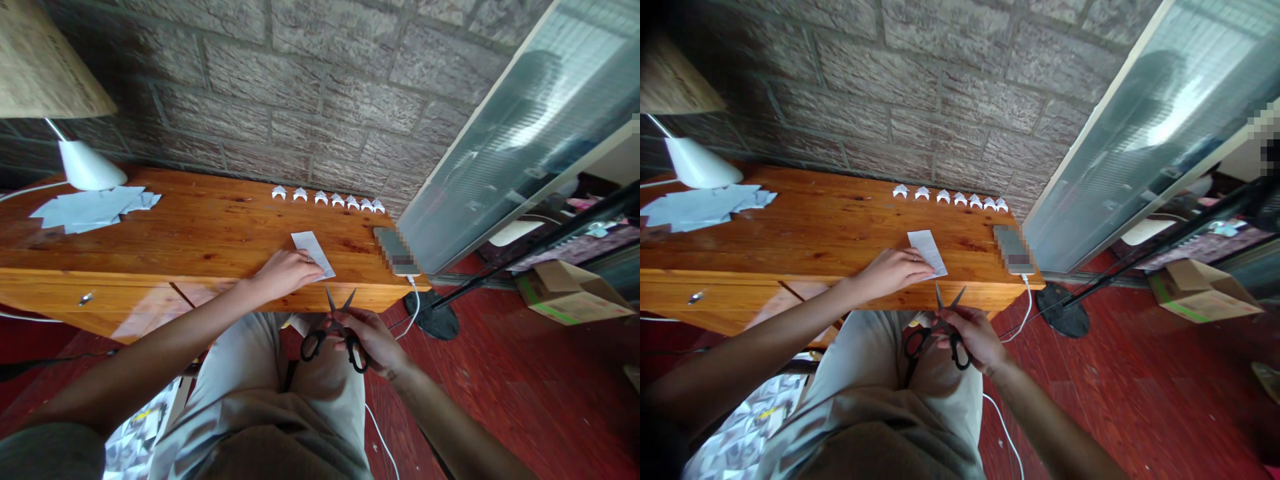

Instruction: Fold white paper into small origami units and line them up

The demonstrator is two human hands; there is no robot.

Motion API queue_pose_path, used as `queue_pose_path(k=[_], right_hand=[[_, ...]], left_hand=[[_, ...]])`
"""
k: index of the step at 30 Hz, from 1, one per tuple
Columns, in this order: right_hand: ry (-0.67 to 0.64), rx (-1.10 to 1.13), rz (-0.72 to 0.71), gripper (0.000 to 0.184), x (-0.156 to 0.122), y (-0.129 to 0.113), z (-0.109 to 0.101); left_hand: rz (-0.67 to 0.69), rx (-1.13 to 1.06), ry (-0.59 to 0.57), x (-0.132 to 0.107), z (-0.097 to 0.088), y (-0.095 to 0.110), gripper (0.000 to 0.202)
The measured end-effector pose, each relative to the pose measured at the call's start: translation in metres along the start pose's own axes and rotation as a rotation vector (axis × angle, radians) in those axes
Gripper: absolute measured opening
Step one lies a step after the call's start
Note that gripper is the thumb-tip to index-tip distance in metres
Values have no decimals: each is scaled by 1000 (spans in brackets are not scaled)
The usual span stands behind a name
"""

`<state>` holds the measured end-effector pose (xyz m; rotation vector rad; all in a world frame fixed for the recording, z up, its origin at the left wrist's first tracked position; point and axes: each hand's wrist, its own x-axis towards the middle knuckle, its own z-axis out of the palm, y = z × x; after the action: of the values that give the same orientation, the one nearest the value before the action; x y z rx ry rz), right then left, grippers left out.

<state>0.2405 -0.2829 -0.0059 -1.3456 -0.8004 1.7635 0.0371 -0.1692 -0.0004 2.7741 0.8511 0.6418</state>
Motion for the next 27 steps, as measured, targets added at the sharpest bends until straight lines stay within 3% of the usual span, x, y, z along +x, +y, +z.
queue_pose_path(k=[9,15,20,24,27], right_hand=[[65,94,7,22,14,1,5],[169,177,-52,19,23,1,8],[231,214,-74,15,27,0,13],[273,220,-69,16,28,1,17],[230,217,-77,22,27,5,21]], left_hand=[[-28,113,69,-3,3,2,26],[66,27,87,-3,5,5,26],[31,-36,37,-2,2,4,28],[95,-87,5,0,0,-4,29],[149,-126,-22,1,-3,-12,30]])
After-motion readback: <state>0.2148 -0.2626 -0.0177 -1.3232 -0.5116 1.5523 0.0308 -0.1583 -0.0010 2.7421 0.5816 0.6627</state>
